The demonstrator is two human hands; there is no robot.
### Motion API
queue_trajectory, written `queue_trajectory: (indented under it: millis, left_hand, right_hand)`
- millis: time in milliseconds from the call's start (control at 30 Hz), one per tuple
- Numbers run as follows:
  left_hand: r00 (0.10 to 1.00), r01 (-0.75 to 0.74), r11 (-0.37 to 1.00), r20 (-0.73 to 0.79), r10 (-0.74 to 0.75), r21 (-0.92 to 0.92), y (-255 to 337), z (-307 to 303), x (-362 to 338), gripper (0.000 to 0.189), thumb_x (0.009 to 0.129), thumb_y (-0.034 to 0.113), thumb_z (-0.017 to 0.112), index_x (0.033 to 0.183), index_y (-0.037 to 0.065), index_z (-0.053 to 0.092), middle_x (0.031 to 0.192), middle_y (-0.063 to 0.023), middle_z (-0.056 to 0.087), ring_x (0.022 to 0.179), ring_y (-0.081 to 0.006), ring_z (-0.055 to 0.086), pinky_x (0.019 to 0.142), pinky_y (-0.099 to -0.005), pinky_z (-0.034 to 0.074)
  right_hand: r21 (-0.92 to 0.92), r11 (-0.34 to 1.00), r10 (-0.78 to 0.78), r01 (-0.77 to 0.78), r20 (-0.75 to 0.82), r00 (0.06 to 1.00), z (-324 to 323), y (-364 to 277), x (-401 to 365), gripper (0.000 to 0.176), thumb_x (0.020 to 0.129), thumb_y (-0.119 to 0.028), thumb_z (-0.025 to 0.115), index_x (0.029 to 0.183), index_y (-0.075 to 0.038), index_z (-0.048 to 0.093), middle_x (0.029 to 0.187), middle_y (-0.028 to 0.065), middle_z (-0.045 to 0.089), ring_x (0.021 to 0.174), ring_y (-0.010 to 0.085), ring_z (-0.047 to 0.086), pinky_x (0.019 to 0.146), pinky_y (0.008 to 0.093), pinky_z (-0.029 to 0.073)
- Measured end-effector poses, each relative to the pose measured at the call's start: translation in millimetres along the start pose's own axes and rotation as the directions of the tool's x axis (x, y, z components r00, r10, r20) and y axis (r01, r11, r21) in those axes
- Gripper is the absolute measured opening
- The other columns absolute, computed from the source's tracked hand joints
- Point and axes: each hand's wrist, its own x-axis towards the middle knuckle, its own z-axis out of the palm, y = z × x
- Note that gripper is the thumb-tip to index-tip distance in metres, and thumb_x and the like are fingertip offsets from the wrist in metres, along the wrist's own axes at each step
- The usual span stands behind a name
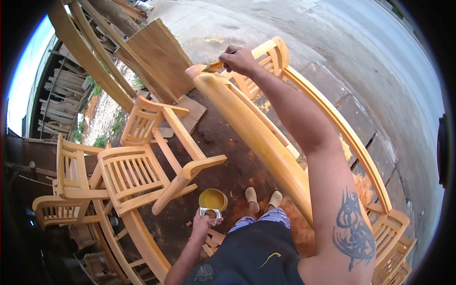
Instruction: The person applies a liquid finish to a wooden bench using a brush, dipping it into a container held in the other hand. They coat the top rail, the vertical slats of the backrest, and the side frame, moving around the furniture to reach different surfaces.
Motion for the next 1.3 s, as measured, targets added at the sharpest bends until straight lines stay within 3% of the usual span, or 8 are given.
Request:
queue_trajectory:
  millis: [33,233,400,733,933,1067,1167,1300]
  left_hand:
    - [1.000,0.003,1.000,-0.002,-0.003,0.009,-2.7,-0.1,1.9,0.047,0.085,-0.002,0.044,0.131,-0.003,0.046,0.107,-0.0252,0.070,0.090,-0.0349,0.075,0.079,-0.0411,0.063]
    - [0.999,0.002,1.000,0.049,-0.003,0.024,-7.6,0.5,6.3,0.043,0.087,0.000,0.043,0.129,-0.002,0.047,0.108,-0.0252,0.070,0.090,-0.0342,0.075,0.079,-0.0422,0.063]
    - [0.997,0.002,0.999,0.080,-0.006,0.050,-8.9,5.2,10.5,0.041,0.088,0.002,0.045,0.129,-0.003,0.048,0.108,-0.0262,0.070,0.090,-0.0343,0.075,0.079,-0.0423,0.063]
    - [0.992,0.008,0.991,0.120,-0.024,0.135,-0.4,26.1,15.7,0.042,0.088,0.004,0.046,0.130,-0.002,0.047,0.108,-0.0254,0.070,0.089,-0.0332,0.075,0.079,-0.0420,0.063]
    - [0.987,-0.002,0.988,0.158,-0.022,0.155,-1.0,35.1,17.1,0.041,0.088,0.004,0.047,0.129,-0.003,0.048,0.106,-0.0248,0.071,0.088,-0.0328,0.075,0.079,-0.0412,0.063]
    - [0.987,-0.013,0.984,0.161,-0.016,0.177,1.0,42.0,14.6,0.039,0.089,0.004,0.047,0.128,-0.004,0.049,0.106,-0.0254,0.071,0.089,-0.0329,0.075,0.079,-0.0417,0.063]
    - [0.990,-0.016,0.986,0.144,-0.009,0.165,-1.0,41.1,8.0,0.039,0.090,0.003,0.046,0.128,-0.004,0.049,0.107,-0.0260,0.071,0.089,-0.0332,0.075,0.079,-0.0418,0.064]
    - [0.990,-0.019,0.987,0.140,-0.004,0.162,-3.4,42.1,4.8,0.038,0.091,0.003,0.046,0.128,-0.004,0.049,0.107,-0.0265,0.071,0.090,-0.0334,0.075,0.078,-0.0411,0.064]
  right_hand:
    - [-0.074,0.996,0.058,-0.047,0.158,0.986,-1.8,4.8,-8.7,0.030,0.085,-0.033,0.066,0.089,-0.003,0.067,0.072,0.0063,0.073,0.064,0.0157,0.072,0.066,0.0296,0.057]
    - [-0.050,0.997,0.065,-0.056,0.178,0.982,-43.3,12.6,-84.6,0.031,0.086,-0.032,0.067,0.081,-0.001,0.066,0.069,0.0077,0.070,0.060,0.0134,0.067,0.061,0.0294,0.054]
    - [0.018,0.993,0.109,-0.114,0.196,0.974,-100.9,3.7,-189.4,0.019,0.088,-0.017,0.066,0.080,0.000,0.062,0.067,0.0039,0.064,0.060,0.0108,0.061,0.056,0.0285,0.049]
    - [-0.014,0.975,0.221,-0.223,0.183,0.958,-187.7,-9.5,-346.1,0.016,0.086,-0.016,0.067,0.080,-0.002,0.062,0.069,0.0034,0.064,0.062,0.0092,0.059,0.055,0.0274,0.047]
    - [0.175,0.960,0.232,-0.217,-0.073,0.970,-213.1,5.7,-341.0,0.018,0.088,-0.018,0.069,0.084,-0.003,0.060,0.073,0.0043,0.063,0.065,0.0096,0.060,0.058,0.0260,0.049]
    - [0.212,0.923,0.312,-0.320,0.073,0.947,-181.1,33.9,-339.5,0.018,0.090,-0.018,0.067,0.082,-0.003,0.059,0.072,0.0040,0.064,0.066,0.0102,0.061,0.059,0.0274,0.050]
    - [0.114,0.943,0.308,-0.312,0.047,0.950,-207.2,33.3,-337.4,0.015,0.085,-0.017,0.065,0.076,-0.006,0.059,0.067,0.0026,0.061,0.059,0.0085,0.057,0.052,0.0261,0.045]
    - [0.277,0.931,0.268,-0.236,-0.085,0.960,-208.9,42.8,-325.3,0.019,0.090,-0.021,0.069,0.086,-0.004,0.061,0.074,0.0034,0.065,0.065,0.0092,0.061,0.061,0.0246,0.050]
